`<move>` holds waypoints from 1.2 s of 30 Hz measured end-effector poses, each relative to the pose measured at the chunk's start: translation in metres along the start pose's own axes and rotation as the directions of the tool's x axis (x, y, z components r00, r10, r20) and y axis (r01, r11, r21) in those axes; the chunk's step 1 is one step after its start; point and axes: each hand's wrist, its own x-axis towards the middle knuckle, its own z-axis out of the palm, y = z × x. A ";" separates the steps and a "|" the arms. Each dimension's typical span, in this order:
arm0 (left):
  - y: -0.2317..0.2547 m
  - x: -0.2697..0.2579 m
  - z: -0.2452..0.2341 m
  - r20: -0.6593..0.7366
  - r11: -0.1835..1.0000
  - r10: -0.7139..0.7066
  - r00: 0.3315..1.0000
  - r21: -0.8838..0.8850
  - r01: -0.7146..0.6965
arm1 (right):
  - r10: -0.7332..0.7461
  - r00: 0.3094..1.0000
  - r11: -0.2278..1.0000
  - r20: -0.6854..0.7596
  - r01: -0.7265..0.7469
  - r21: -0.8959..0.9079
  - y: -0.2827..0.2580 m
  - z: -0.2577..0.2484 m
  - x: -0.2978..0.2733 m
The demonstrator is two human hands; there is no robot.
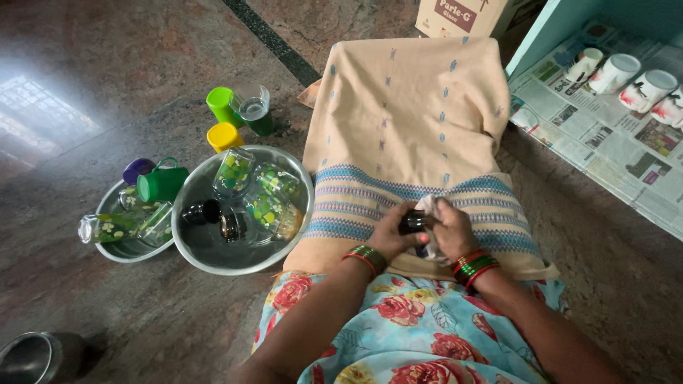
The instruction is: The person sits on the floor and wipes several small cups and mugs with a cloth, then places them on a nearby shelf. The person handles each item one at a time, rotating and wiping the exterior surfaces.
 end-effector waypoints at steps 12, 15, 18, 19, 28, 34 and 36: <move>-0.044 0.035 -0.011 -0.153 0.558 -0.316 0.936 -0.828 0.053 | 0.089 0.996 0.690 -0.006 -0.057 0.722 0.021 -0.032 0.013; -0.058 0.038 -0.013 -0.127 0.510 -0.198 0.972 -0.860 -0.008 | -0.017 0.999 0.826 0.049 -0.014 0.563 0.012 -0.018 0.006; -0.062 0.030 -0.009 -0.123 0.759 -0.157 0.980 -0.650 0.040 | -0.154 0.987 0.925 0.046 0.127 0.359 0.011 0.009 -0.006; -0.062 0.026 -0.007 -0.119 0.848 -0.148 0.982 -0.526 0.064 | -0.178 0.984 0.941 0.016 0.165 0.296 0.012 0.013 -0.010; -0.059 0.031 -0.001 -0.231 0.939 -0.078 0.970 -0.343 -0.006 | -0.104 0.993 0.959 -0.047 0.112 0.261 -0.012 0.001 -0.009; -0.064 0.034 0.000 -0.249 0.938 -0.115 0.962 -0.345 0.023 | -0.361 0.930 0.910 -0.073 0.334 -0.246 -0.021 0.006 -0.014; -0.060 0.031 0.001 -0.228 0.921 -0.095 0.969 -0.391 -0.002 | -0.268 0.961 0.953 -0.069 0.254 -0.167 -0.016 0.003 -0.011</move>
